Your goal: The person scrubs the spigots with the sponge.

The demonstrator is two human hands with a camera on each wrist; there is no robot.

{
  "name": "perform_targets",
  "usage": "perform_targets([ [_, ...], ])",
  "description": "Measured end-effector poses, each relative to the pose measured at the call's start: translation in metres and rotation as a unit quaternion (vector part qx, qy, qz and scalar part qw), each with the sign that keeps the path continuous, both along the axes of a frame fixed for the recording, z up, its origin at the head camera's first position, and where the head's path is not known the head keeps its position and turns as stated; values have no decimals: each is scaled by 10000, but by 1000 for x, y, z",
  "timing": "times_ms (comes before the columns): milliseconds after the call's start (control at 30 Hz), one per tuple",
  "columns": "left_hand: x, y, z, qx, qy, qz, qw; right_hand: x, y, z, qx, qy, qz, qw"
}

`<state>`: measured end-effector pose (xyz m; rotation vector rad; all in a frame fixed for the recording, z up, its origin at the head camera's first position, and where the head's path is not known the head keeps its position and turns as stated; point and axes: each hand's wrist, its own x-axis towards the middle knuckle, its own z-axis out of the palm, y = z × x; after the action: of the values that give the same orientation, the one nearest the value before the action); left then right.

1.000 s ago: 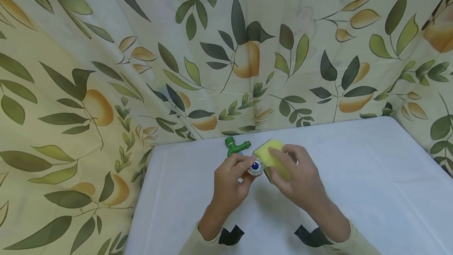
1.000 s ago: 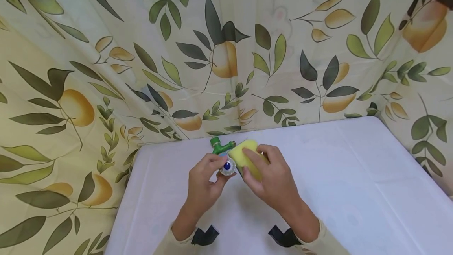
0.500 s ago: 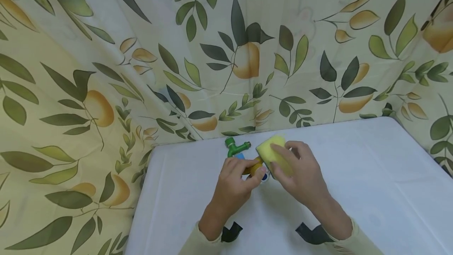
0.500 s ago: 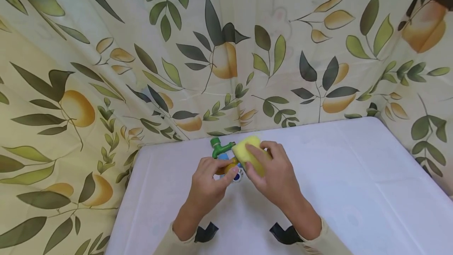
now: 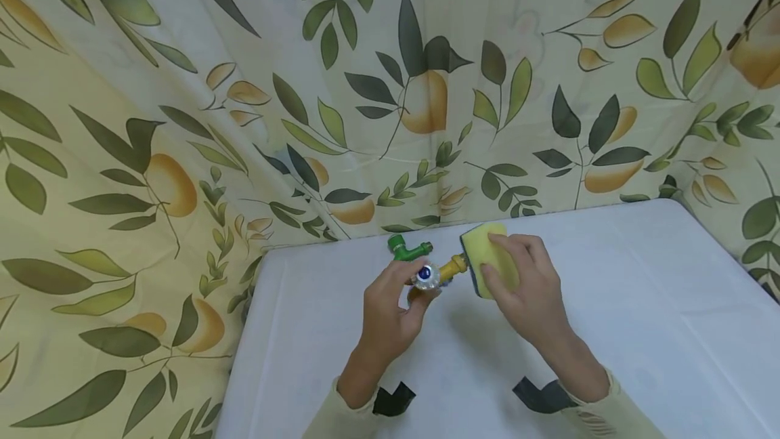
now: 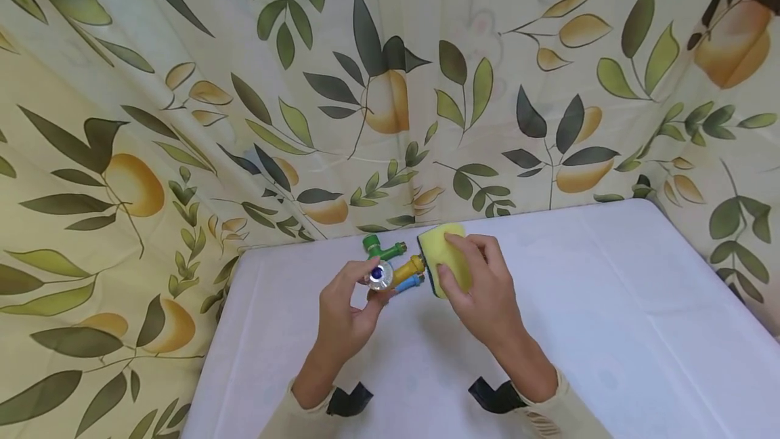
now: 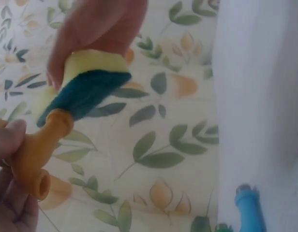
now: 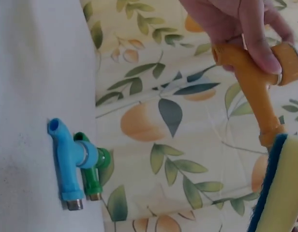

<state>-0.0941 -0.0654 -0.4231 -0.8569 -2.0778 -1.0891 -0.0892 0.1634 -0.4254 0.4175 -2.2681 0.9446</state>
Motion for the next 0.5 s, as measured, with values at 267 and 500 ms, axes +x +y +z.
perform_targets([
  [267,-1,-6,-1,1313,-1766,-916,9712,1,7,1,-475,-123,669,9966],
  [500,-2,-10,0,1650,-2417,-1158,9492,1,11,5,-793,-204,1332,9877],
])
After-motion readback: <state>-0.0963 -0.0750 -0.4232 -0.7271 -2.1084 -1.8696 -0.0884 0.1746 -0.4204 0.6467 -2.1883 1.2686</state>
